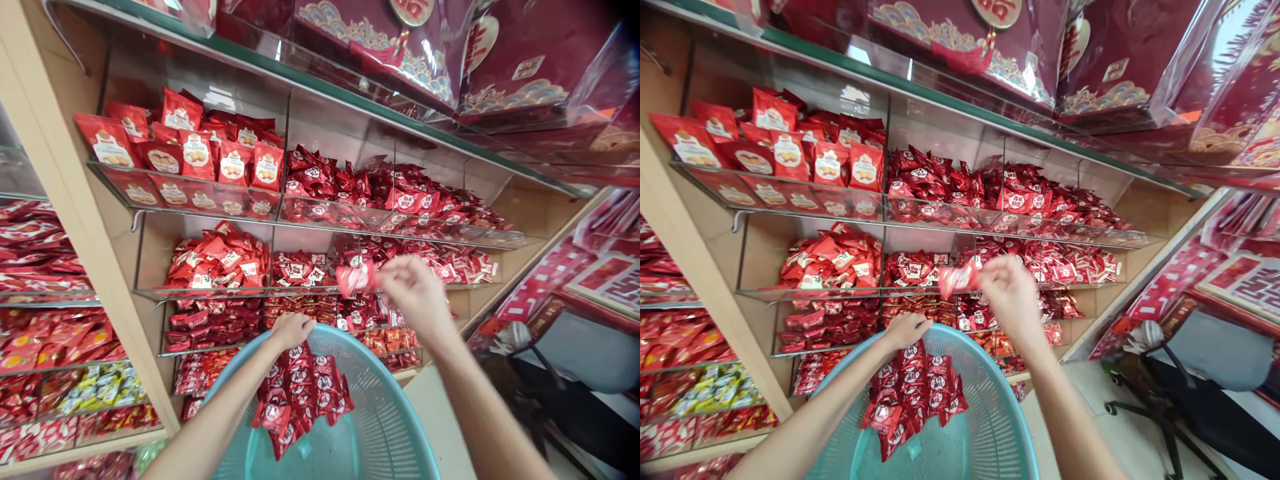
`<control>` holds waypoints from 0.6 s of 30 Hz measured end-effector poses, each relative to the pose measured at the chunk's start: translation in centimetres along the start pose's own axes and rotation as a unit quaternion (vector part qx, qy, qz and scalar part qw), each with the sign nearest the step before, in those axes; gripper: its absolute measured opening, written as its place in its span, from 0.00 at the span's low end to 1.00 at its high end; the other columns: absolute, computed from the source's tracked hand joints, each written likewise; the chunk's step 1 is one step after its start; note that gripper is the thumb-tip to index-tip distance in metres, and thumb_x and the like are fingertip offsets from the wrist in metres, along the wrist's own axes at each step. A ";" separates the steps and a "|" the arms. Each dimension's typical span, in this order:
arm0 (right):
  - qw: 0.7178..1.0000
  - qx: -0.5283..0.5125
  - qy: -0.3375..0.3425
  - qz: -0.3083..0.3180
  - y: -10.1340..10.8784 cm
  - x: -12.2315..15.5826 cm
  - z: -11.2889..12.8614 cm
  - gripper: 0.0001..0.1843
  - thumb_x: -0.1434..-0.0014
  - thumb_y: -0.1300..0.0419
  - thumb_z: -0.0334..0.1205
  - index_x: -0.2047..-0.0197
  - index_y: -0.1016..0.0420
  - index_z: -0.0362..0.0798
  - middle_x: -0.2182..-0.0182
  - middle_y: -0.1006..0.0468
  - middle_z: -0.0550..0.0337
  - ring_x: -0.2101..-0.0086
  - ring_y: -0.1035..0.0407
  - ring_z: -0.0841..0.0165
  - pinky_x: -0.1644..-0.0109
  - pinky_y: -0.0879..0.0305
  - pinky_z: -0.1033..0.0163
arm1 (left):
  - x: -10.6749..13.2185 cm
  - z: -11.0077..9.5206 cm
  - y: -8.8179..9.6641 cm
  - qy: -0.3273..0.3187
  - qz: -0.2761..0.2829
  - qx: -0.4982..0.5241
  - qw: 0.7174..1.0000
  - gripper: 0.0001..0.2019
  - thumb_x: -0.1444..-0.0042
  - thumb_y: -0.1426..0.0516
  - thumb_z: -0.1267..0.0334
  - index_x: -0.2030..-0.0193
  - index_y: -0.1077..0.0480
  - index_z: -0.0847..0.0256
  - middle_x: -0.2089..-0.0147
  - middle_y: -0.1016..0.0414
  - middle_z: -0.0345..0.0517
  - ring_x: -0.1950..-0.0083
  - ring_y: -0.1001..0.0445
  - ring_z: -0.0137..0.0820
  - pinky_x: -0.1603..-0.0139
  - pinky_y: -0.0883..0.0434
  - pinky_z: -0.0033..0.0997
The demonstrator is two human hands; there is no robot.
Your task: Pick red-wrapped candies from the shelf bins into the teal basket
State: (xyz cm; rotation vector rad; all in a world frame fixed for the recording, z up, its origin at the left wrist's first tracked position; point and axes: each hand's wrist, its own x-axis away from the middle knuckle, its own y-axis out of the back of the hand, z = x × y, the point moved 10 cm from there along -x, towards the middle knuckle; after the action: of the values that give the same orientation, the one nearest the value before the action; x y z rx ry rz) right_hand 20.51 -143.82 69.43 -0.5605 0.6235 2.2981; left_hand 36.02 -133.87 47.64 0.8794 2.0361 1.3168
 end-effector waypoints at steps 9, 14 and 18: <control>0.977 -0.039 -0.191 0.092 -7.7 10.4 -18.2 0.12 0.48 0.43 0.47 0.69 0.39 0.49 0.74 0.32 0.66 0.80 0.31 0.71 0.79 0.37 0.67 | 0.3 0.7 0.2 0.020 -0.002 0.006 1.000 0.29 0.42 0.64 0.43 0.63 0.25 0.53 0.61 0.21 0.47 0.57 0.25 0.41 0.58 0.33 0.37; 0.967 -0.073 -0.231 0.085 -8.5 11.9 -20.8 0.14 0.50 0.42 0.49 0.69 0.41 0.49 0.75 0.34 0.68 0.80 0.30 0.70 0.80 0.36 0.67 | 0.4 1.0 0.0 0.019 0.002 -0.001 1.000 0.29 0.42 0.64 0.43 0.64 0.25 0.54 0.62 0.21 0.48 0.58 0.25 0.41 0.57 0.33 0.37; 0.954 -0.108 -0.267 0.078 -9.9 13.3 -22.5 0.17 0.52 0.41 0.51 0.69 0.42 0.49 0.75 0.34 0.68 0.78 0.28 0.67 0.77 0.33 0.65 | 0.3 1.0 0.1 0.019 0.001 -0.007 1.000 0.28 0.42 0.63 0.44 0.64 0.25 0.54 0.62 0.21 0.49 0.57 0.25 0.41 0.57 0.33 0.38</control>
State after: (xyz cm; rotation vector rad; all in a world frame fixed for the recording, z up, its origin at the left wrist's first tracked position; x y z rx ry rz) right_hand 23.37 -143.55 41.68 0.0332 0.1561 2.5332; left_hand 36.53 -133.05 47.30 0.8558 2.0535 1.3572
